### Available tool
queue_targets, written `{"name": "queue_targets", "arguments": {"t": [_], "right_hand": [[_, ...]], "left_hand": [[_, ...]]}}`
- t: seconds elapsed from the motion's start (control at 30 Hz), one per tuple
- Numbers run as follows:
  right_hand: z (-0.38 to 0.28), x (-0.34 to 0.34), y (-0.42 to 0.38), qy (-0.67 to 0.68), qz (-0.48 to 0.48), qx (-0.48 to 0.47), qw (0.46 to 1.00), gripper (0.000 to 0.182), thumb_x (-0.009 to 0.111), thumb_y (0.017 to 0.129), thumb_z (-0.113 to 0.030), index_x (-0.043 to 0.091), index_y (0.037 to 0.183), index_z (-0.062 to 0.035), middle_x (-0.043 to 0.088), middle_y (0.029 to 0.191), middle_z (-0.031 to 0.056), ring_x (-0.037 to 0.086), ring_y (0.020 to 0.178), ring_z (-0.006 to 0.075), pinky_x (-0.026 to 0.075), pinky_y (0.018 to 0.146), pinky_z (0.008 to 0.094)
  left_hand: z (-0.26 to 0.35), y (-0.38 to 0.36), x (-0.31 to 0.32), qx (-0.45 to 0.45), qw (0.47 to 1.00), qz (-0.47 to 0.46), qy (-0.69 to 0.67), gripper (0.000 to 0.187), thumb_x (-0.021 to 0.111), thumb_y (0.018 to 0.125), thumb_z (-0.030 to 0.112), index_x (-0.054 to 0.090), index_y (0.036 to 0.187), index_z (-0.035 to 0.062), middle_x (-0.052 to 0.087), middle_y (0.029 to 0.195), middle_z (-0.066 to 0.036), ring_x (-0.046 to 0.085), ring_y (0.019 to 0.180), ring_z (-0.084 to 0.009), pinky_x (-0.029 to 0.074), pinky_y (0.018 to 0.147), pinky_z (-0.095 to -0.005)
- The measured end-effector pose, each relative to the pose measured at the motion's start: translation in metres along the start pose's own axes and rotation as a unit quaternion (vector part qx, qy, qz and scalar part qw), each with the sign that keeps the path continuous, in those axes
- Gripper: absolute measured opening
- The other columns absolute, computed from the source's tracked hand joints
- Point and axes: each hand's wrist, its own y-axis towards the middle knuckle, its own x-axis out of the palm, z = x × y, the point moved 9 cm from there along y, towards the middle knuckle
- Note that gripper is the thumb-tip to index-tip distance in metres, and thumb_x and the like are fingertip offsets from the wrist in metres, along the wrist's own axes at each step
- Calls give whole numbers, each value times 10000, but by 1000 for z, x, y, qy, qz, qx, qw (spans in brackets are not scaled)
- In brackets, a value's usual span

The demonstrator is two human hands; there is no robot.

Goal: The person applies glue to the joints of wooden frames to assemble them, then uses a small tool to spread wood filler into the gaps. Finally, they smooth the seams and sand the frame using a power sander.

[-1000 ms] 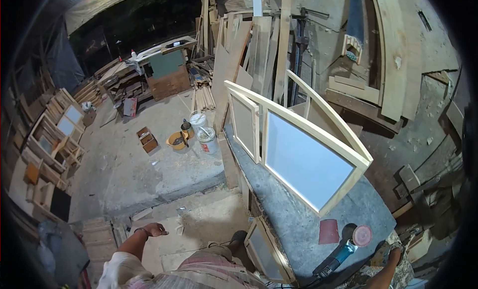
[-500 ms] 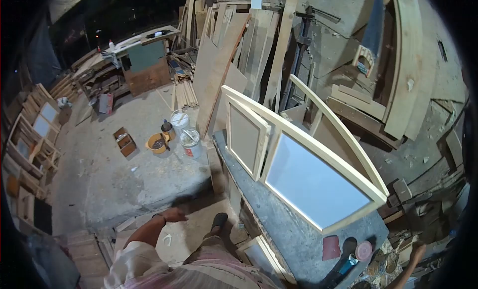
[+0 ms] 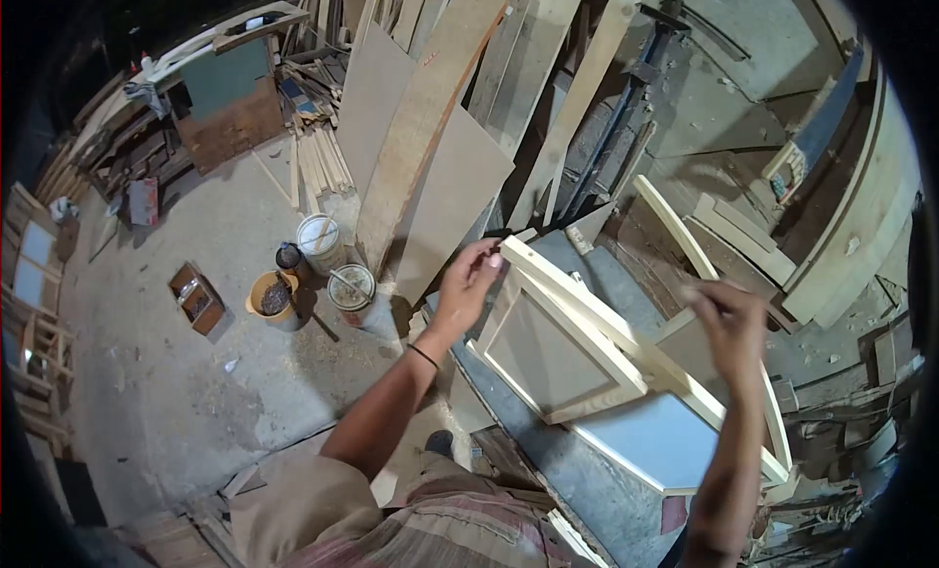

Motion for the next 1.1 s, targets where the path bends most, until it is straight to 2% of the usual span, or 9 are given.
{"name": "queue_targets", "arguments": {"t": [0.13,0.27,0.33,0.4,0.53,0.63,0.7,0.87,1.1], "right_hand": [[-23,108,40,57,-56,-44,996,130,747,878,-72,756,971,19,693,810,130,632,709,175,490,667,301],[-29,161,50,35,-64,-40,996,123,747,881,-71,761,973,9,694,814,129,637,710,177,494,677,300],[-21,173,49,108,-51,11,993,127,745,880,-62,762,982,11,693,817,129,638,709,184,496,682,301],[-20,180,48,105,-50,13,993,123,742,884,-55,764,986,11,693,822,133,639,717,174,494,682,296],[-22,185,48,114,-43,19,992,125,737,892,-50,767,998,9,671,795,118,608,703,150,481,667,287],[-25,184,47,89,-43,27,995,133,737,893,-53,767,1005,11,641,762,107,577,673,141,463,640,291],[-28,183,46,67,-44,27,996,139,737,891,-56,765,1009,13,625,746,103,561,651,140,453,623,295],[-38,180,45,11,-16,5,1000,167,735,862,-68,763,1007,10,605,731,134,555,594,193,439,578,322],[-55,179,38,-76,-1,-31,997,150,718,846,-73,765,976,-16,614,779,145,612,614,281,475,588,373]], "left_hand": [[20,4,16,42,999,-1,-8,354,626,1016,159,572,1338,22,629,1185,-21,565,1050,-88,454,953,-252],[24,5,13,19,1000,-19,-5,343,632,1010,139,583,1328,22,632,1180,-28,569,1032,-87,462,943,-252],[24,5,13,19,999,-23,-10,337,632,1008,131,587,1324,20,635,1175,-33,572,1026,-87,468,934,-253],[26,5,11,43,999,-13,20,340,645,987,143,611,1305,25,683,1200,-95,635,982,-125,512,845,-292],[33,4,10,53,998,-13,24,333,641,984,133,616,1301,32,684,1210,-102,647,977,-142,520,848,-299],[34,4,12,43,999,-20,26,334,628,1008,147,596,1313,13,653,1183,-67,580,1007,-100,486,902,-280],[35,5,10,59,998,-15,30,325,641,977,107,621,1294,39,687,1200,-103,653,973,-149,528,850,-299],[36,7,10,51,998,-24,35,318,647,973,101,628,1283,36,691,1171,-101,651,960,-145,527,853,-299],[36,8,10,66,997,-23,45,326,656,962,91,627,1282,35,697,1102,-97,649,904,-151,529,839,-303]]}}
